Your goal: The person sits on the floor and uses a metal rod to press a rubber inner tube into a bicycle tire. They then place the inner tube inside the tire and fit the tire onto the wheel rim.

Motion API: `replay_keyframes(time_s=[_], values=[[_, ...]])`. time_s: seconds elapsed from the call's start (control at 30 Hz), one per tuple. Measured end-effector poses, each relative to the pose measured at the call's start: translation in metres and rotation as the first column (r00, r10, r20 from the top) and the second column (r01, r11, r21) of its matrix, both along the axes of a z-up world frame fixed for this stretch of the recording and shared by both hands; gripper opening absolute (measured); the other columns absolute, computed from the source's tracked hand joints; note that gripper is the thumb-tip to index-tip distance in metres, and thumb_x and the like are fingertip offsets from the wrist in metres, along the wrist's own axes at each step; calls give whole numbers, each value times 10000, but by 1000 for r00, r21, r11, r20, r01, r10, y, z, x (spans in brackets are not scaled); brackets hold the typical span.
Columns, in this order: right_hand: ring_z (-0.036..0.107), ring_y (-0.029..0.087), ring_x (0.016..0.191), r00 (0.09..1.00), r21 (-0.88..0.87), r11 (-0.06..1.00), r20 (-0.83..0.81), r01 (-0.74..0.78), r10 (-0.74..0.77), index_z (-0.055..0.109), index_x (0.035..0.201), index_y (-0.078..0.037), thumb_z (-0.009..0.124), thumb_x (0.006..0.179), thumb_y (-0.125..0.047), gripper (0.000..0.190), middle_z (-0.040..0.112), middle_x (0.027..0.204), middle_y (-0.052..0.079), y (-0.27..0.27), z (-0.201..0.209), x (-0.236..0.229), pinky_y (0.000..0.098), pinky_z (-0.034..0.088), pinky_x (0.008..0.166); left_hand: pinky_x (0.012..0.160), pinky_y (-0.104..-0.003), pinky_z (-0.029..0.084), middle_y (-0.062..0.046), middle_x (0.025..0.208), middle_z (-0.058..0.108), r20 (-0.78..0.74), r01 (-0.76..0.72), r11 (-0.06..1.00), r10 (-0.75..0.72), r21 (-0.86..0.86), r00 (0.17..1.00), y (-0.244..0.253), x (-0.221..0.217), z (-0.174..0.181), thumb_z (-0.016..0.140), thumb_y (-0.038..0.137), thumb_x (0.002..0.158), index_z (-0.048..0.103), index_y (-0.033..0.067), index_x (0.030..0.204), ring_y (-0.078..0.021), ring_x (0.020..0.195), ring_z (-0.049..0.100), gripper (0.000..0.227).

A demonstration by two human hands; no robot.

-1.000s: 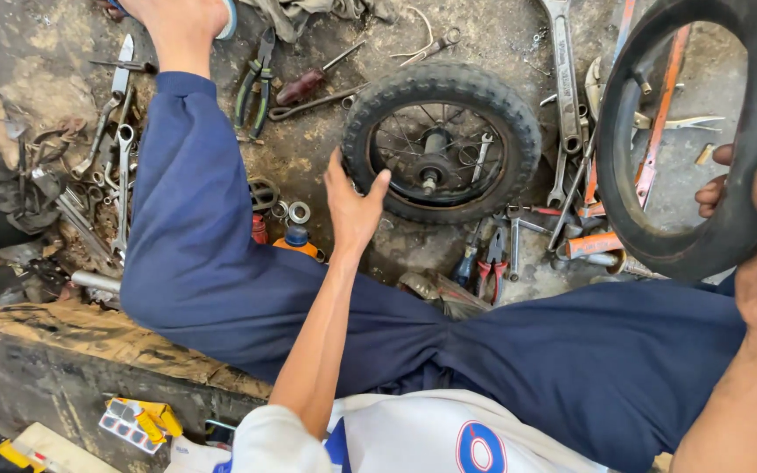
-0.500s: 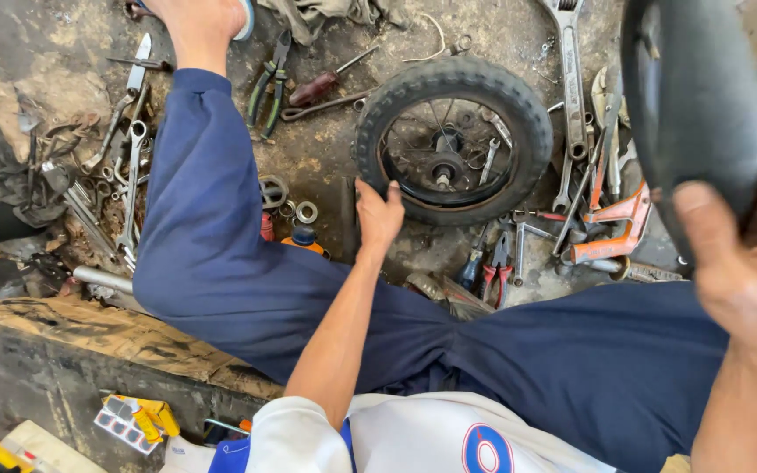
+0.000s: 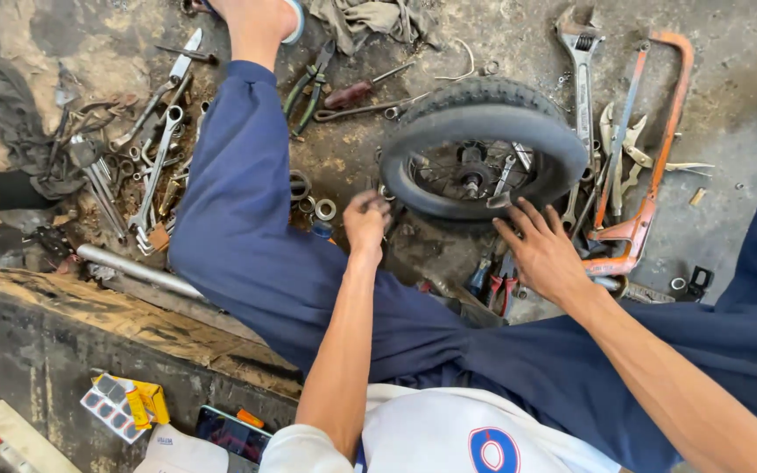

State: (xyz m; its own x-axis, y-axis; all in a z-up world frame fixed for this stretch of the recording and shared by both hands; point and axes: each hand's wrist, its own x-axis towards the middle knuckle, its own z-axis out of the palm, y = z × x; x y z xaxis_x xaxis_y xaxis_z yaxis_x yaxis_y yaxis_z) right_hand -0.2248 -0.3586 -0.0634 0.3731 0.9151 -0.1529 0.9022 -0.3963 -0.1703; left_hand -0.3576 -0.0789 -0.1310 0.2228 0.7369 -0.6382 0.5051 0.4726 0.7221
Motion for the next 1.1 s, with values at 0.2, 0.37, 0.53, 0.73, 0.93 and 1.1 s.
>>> replay_keyframes(time_s=[0.2,0.37,0.53,0.73,0.93,1.1], values=[[689,294,1014,937,172,928,-176,332,-302,695,1039,-176,664,929,-235,129,612,980,40,-8,-3,5,411,595,762,1142,-590,424,-297,1459,510,94,356,803,-449,477,888,4,72,136,528,301,1088,515,17,1448,-476,1372,479,459],[712,489,982,427,-242,599,-508,763,-749,589,1174,-38,712,982,-351,387,732,987,244,-30,-50,19,601,563,764,933,-511,583,-191,1224,646,-50,535,562,-658,631,751,11,90,115,712,272,969,591,130,1368,-435,1141,665,440],[710,433,1016,181,-285,515,-713,808,-677,559,1274,28,757,944,-263,482,724,1082,247,-7,-34,27,572,570,782,834,-465,619,-173,1113,683,-110,539,580,-611,611,784,7,91,105,775,121,883,597,98,1270,-404,1048,707,427],[710,441,944,273,-117,464,-675,878,-685,666,1111,32,767,971,-302,376,711,951,243,-11,-33,34,535,565,760,879,-566,625,-326,1247,627,-139,625,725,-614,290,777,-3,47,126,676,66,943,490,21,1424,-499,1146,648,518],[696,422,915,641,421,493,-601,762,-477,695,1089,21,816,975,-11,170,666,964,221,10,19,65,469,568,734,833,-492,649,-353,1302,594,-43,391,919,-393,-61,918,-27,0,101,691,103,925,514,9,1419,-437,1076,701,534],[662,367,1013,778,532,568,-436,628,-452,675,1151,-38,768,988,37,202,582,1107,116,8,22,65,462,570,799,1082,-522,509,-267,1359,590,-394,739,674,-681,-6,617,-18,-2,70,699,357,903,535,70,1458,-418,1323,556,646]])
